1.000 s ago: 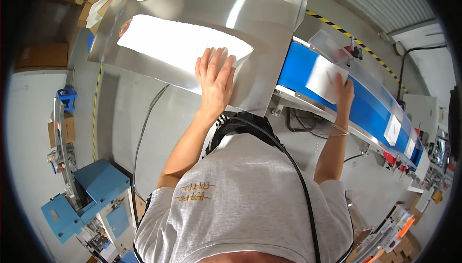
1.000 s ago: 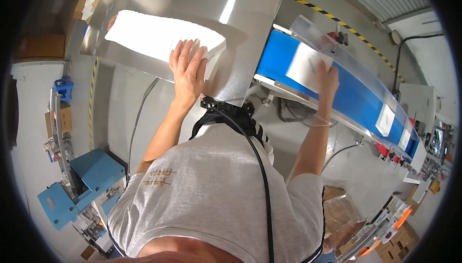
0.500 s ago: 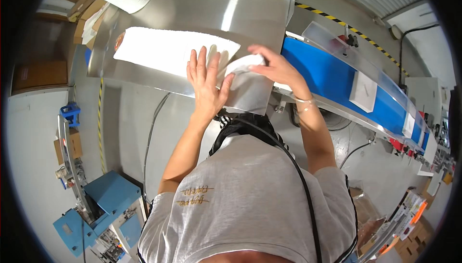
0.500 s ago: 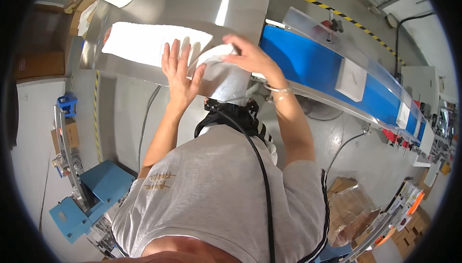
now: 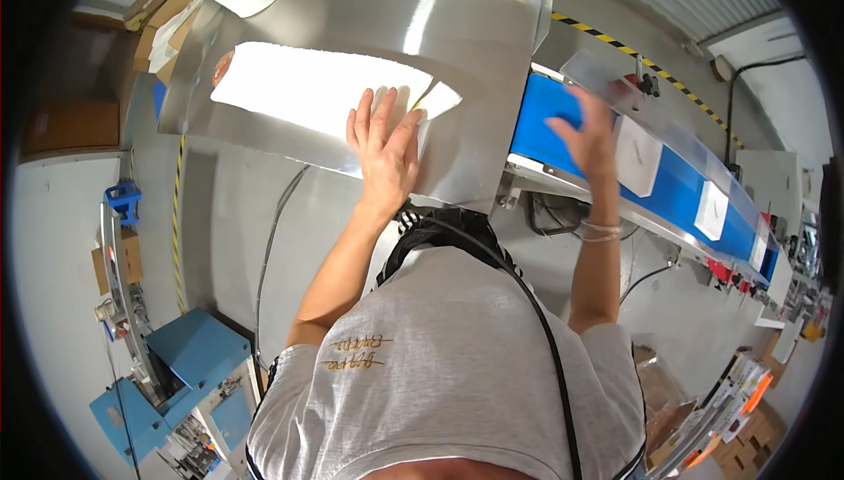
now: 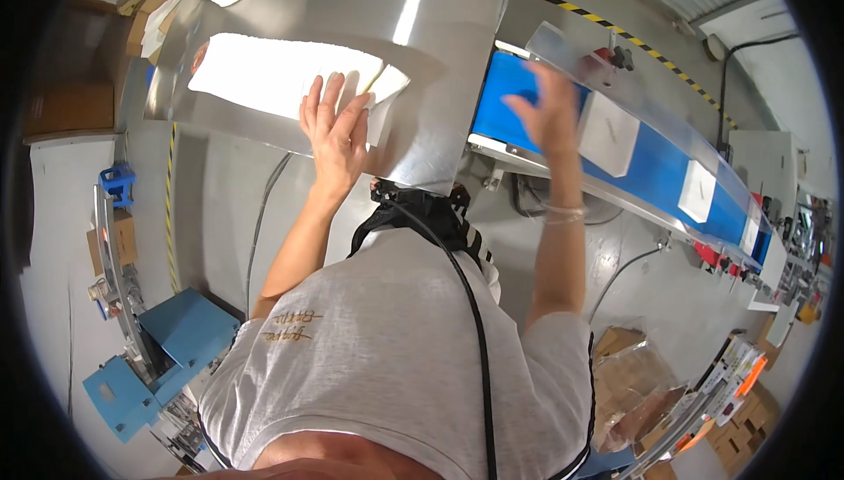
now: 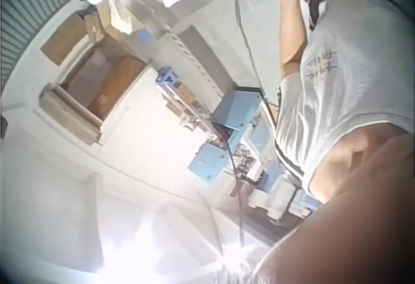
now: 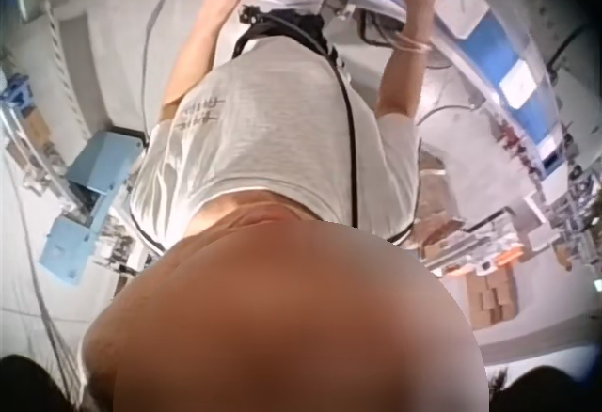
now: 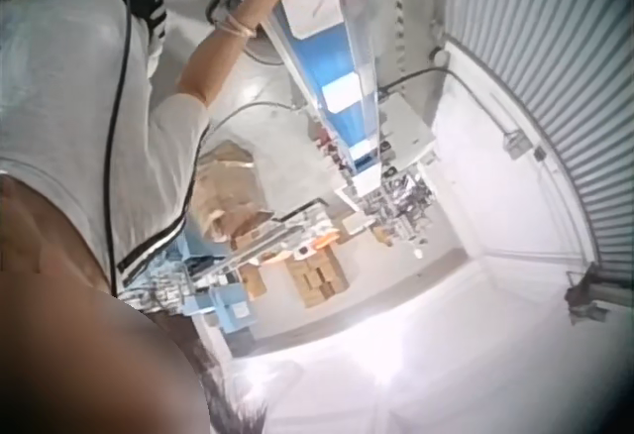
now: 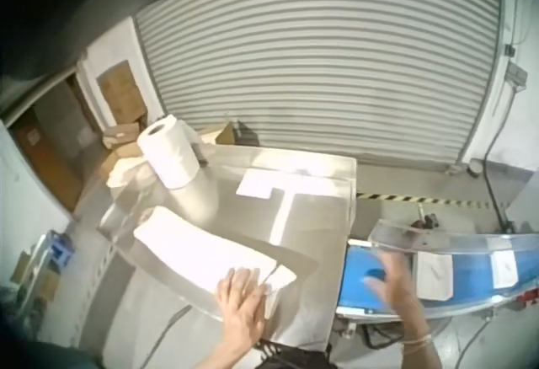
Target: Placing stacks of folded paper napkins onto a moving conveyor belt for packaging in a factory setting.
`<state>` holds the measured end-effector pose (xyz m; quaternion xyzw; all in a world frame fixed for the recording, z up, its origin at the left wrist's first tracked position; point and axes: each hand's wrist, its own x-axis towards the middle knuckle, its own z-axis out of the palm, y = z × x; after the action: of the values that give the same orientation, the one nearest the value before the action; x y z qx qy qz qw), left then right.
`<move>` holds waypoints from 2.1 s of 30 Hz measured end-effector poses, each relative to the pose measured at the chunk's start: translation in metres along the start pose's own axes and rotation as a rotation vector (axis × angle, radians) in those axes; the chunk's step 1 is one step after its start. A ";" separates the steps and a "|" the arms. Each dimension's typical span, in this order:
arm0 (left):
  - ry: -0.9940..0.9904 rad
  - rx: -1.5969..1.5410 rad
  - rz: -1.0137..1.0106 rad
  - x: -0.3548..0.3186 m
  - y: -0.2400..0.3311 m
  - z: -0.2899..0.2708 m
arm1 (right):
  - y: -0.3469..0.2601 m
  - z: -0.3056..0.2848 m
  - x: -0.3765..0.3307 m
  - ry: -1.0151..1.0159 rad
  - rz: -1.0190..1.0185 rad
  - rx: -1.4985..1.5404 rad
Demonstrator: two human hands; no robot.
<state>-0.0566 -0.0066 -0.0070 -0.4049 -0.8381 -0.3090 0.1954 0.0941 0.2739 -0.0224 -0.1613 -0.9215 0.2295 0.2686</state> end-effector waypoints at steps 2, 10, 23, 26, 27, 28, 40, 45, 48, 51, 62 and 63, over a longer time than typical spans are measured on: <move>-0.026 0.006 0.003 0.001 -0.001 -0.002 | -0.060 0.019 0.028 -0.367 0.199 0.445; -0.080 -0.071 -0.042 0.010 -0.005 -0.011 | -0.070 0.069 0.038 -0.677 0.352 0.820; 0.006 -0.095 -0.076 0.010 -0.013 -0.009 | 0.020 -0.005 -0.009 0.206 0.333 -0.388; -0.026 -0.097 -0.070 0.009 -0.014 -0.012 | -0.056 0.030 0.034 -0.281 0.155 0.324; -0.065 -0.095 -0.051 0.008 -0.017 -0.013 | -0.081 0.040 0.044 -0.467 0.230 0.505; -0.104 -0.092 -0.030 0.009 -0.018 -0.014 | -0.089 0.058 0.050 -0.477 0.080 0.535; -0.013 -0.019 -0.071 0.010 -0.032 -0.012 | 0.039 0.039 -0.024 0.076 0.540 0.382; -0.001 0.001 -0.047 0.007 -0.033 -0.010 | 0.029 0.006 -0.025 0.310 0.623 -0.953; -0.008 -0.027 -0.056 0.007 -0.031 -0.012 | 0.001 0.010 0.005 0.050 0.244 -0.168; -0.053 -0.065 -0.064 0.007 -0.032 -0.016 | -0.082 0.046 0.048 -0.425 0.203 0.421; -0.023 -0.052 -0.082 0.008 -0.047 -0.020 | -0.054 0.059 0.022 -0.280 0.670 0.852; -0.019 -0.048 -0.092 0.007 -0.047 -0.021 | -0.038 0.040 0.018 -0.292 0.690 0.434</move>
<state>-0.0970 -0.0399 -0.0047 -0.3736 -0.8499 -0.3338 0.1633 0.0500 0.2355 -0.0255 -0.3654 -0.7722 0.5149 0.0706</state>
